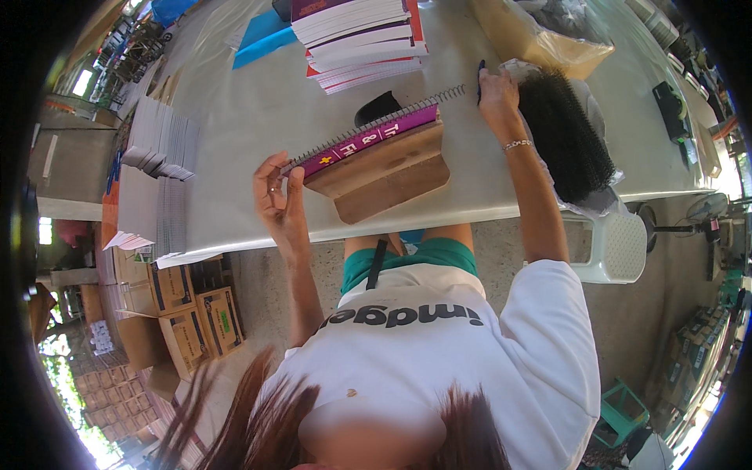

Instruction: The person performs spiral binding on books by hand, inserting a plastic spiral through the pre-punched holes of a book cover and pages, using pliers to trim the excess spiral, and placing the bound books onto a stack.

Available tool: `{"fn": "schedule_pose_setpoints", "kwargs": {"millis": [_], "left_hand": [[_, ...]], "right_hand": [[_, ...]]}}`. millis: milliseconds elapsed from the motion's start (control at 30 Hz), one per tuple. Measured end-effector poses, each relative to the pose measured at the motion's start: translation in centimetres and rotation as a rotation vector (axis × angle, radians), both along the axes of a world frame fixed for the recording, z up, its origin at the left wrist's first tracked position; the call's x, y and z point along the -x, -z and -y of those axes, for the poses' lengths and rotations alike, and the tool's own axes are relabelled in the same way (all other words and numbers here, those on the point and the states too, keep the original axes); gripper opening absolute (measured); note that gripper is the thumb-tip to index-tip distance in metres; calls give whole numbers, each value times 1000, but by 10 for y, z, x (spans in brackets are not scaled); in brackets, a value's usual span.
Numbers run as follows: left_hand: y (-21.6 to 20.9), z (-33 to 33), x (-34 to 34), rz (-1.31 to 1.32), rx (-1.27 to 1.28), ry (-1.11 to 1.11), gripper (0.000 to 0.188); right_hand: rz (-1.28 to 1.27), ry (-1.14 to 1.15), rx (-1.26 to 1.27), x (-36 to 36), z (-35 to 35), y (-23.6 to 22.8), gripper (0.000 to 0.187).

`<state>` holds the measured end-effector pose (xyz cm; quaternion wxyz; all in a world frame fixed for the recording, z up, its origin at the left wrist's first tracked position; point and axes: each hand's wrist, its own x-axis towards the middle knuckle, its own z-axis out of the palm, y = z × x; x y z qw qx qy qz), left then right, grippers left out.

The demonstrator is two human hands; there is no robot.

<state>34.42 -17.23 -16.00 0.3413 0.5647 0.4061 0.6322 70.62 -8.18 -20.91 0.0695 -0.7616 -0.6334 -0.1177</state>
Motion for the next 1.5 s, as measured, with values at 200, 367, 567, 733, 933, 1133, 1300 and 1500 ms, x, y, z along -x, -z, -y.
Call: {"fn": "schedule_pose_setpoints", "kwargs": {"millis": [200,367,567,733,933,1133,1300,1500], "left_hand": [[-16,-4,4,-288,-82,-32,19],[-19,-1,3,-326,-44,-59,18],[-24,-4,-1,-372,-101,-98,15],[-14,-6,13,-541,-147,-118,15],[-12,-8,8,-487,-188,-122,11],[-15,-5,2,-443,-78,-148,10],[-4,-9,13,-530,-154,-107,12],[-11,-2,1,-189,-2,-30,14]], "right_hand": [[59,-161,-134,-16,-2,15,28],[-192,-35,-316,-3,-10,-4,27],[-1589,-155,-782,-9,12,-39,12],[-2297,-447,-568,9,95,-82,31],[-2249,-318,-252,80,162,-98,58],[-1791,-290,-224,177,170,-97,59],[-1229,-428,-75,202,161,-104,62],[-1164,-490,-157,220,158,-100,49]]}}
